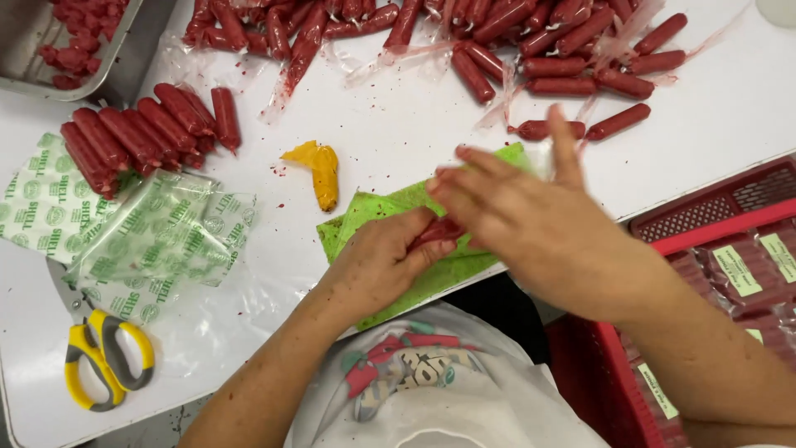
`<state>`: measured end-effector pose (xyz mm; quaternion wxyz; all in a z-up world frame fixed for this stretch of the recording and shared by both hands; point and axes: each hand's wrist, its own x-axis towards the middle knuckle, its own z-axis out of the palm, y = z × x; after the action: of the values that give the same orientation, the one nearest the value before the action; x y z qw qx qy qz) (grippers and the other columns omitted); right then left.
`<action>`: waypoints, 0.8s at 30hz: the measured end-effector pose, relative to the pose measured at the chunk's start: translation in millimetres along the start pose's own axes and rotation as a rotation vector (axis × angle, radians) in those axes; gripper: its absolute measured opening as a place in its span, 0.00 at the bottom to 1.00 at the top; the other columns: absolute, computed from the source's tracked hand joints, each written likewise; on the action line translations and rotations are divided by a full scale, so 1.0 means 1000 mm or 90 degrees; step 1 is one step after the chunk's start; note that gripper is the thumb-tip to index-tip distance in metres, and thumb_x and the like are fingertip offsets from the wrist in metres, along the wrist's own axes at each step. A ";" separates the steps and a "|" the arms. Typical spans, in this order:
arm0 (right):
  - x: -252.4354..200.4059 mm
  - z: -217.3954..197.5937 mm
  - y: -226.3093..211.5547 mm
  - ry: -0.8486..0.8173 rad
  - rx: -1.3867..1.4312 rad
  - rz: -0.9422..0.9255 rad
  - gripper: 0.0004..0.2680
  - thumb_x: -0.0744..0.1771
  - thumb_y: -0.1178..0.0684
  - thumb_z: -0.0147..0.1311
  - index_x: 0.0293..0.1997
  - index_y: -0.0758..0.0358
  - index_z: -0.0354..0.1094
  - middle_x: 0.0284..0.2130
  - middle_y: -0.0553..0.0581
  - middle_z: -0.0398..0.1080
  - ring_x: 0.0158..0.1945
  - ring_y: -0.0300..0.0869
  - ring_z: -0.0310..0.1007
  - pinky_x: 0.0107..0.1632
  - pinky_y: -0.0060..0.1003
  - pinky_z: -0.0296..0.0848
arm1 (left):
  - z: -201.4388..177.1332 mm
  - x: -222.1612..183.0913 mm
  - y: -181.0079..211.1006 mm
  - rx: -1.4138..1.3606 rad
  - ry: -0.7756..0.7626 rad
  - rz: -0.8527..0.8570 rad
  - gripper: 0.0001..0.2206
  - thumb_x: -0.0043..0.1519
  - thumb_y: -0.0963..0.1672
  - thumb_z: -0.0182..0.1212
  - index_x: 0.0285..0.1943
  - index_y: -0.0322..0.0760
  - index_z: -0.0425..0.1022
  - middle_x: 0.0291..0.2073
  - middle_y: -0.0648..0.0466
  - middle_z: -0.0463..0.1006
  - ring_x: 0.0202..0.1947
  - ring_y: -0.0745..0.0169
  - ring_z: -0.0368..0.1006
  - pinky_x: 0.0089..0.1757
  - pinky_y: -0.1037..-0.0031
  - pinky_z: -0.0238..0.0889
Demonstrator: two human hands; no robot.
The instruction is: The person repeatedly picks up small sausages, wraps each one individually in clear plastic film, and places the wrapped items into a red basket. The process is continuous and repetitive, with the person handling the sausages one at a time.
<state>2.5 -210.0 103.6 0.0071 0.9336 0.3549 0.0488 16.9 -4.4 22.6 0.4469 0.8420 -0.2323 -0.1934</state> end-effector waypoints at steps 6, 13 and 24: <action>0.003 0.045 0.000 0.134 -0.144 -0.165 0.05 0.68 0.66 0.47 0.40 0.62 0.68 0.28 0.51 0.60 0.43 0.48 0.65 0.70 0.76 0.39 | -0.004 -0.009 0.002 -0.014 -0.008 -0.025 0.16 0.64 0.52 0.57 0.28 0.42 0.64 0.23 0.57 0.72 0.25 0.59 0.66 0.32 0.67 0.59; 0.032 0.077 0.007 0.233 -0.135 -0.270 0.06 0.71 0.60 0.44 0.40 0.51 0.65 0.38 0.47 0.63 0.67 0.47 0.64 0.72 0.75 0.28 | 0.002 -0.002 -0.009 -0.152 0.011 -0.131 0.28 0.48 0.47 0.66 0.60 0.43 0.67 0.39 0.57 0.76 0.39 0.63 0.71 0.39 0.71 0.66; 0.114 0.048 0.014 0.367 -0.153 -0.465 0.09 0.73 0.56 0.45 0.34 0.48 0.64 0.33 0.45 0.65 0.60 0.46 0.74 0.76 0.69 0.30 | -0.072 -0.050 -0.054 -0.179 -0.108 -0.030 0.46 0.52 0.57 0.63 0.79 0.50 0.43 0.69 0.45 0.65 0.69 0.56 0.63 0.63 0.72 0.51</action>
<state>101.3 -143.5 66.0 0.0331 0.6891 0.6387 0.3407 25.8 98.3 20.5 0.5341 0.7571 -0.2200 -0.3051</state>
